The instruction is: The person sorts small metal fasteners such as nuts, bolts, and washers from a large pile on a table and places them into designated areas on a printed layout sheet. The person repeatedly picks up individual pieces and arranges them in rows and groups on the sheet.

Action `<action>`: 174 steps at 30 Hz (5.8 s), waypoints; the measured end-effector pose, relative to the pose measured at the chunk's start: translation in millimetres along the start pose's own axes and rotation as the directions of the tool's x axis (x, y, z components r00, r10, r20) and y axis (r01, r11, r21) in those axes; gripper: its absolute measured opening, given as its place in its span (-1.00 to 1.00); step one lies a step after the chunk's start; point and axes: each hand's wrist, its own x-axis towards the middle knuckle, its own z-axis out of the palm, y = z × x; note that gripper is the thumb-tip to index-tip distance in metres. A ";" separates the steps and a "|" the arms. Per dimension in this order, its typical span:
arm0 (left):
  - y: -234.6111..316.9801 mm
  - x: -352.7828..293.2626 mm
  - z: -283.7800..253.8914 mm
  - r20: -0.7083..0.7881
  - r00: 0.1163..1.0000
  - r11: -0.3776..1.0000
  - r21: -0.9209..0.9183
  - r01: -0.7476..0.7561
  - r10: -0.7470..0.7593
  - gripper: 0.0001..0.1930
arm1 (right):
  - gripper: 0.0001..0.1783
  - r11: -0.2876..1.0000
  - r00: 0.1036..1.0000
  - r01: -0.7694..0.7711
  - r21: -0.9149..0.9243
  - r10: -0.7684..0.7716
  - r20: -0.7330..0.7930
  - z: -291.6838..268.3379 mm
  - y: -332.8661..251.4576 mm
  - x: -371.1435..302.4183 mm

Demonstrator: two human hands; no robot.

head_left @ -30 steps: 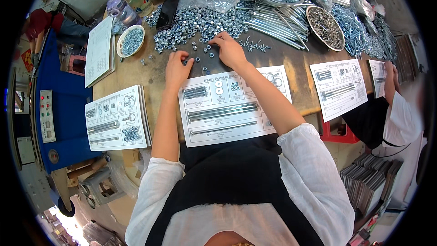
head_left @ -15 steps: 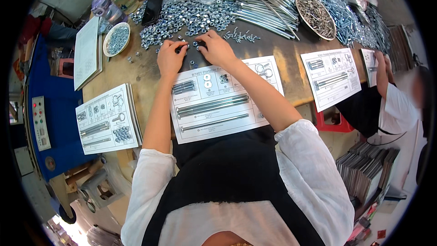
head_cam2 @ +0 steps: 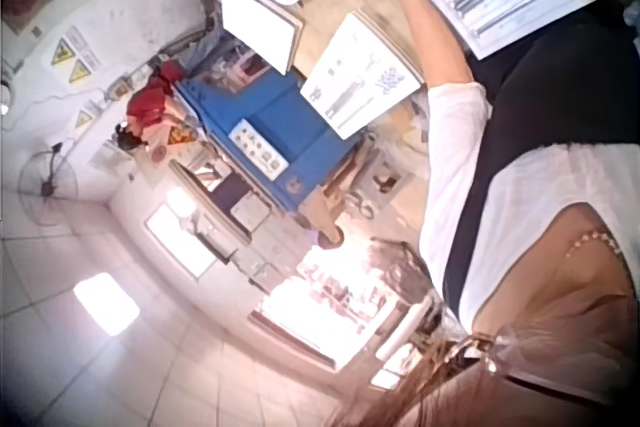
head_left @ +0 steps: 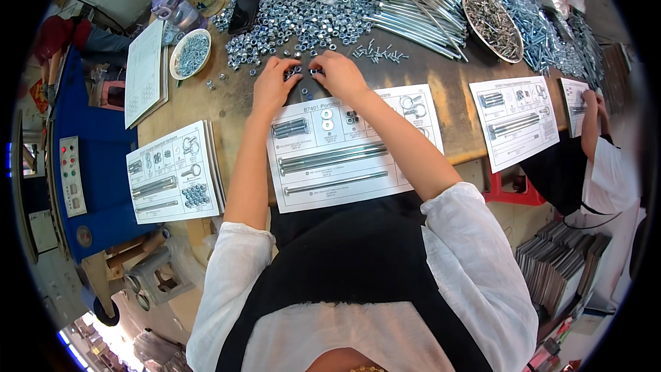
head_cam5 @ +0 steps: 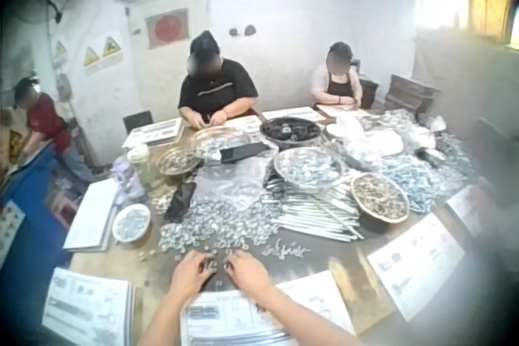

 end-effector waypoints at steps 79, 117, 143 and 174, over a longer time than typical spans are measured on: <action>82.0 47.0 103.3 -0.018 0.992 0.989 0.070 -0.127 0.129 -0.90 | -0.89 0.940 0.926 -0.326 -0.096 0.297 -0.234 -106.8 90.6 -52.9; 114.4 -19.1 67.1 0.096 0.979 0.978 -0.124 -0.168 0.180 -0.88 | -0.92 0.976 0.937 -0.213 -0.051 0.189 -0.295 -84.8 6.8 -118.5; 111.7 37.3 106.4 0.201 0.972 0.987 0.084 -0.139 0.120 -0.83 | -0.77 0.947 0.980 -0.168 -0.273 0.129 -0.153 -76.9 73.7 -26.5; 118.5 -70.3 36.1 0.054 0.994 0.980 -0.179 -0.088 0.099 -0.72 | -0.84 0.952 0.941 -0.297 -0.073 0.279 -0.190 -76.6 -17.3 -156.0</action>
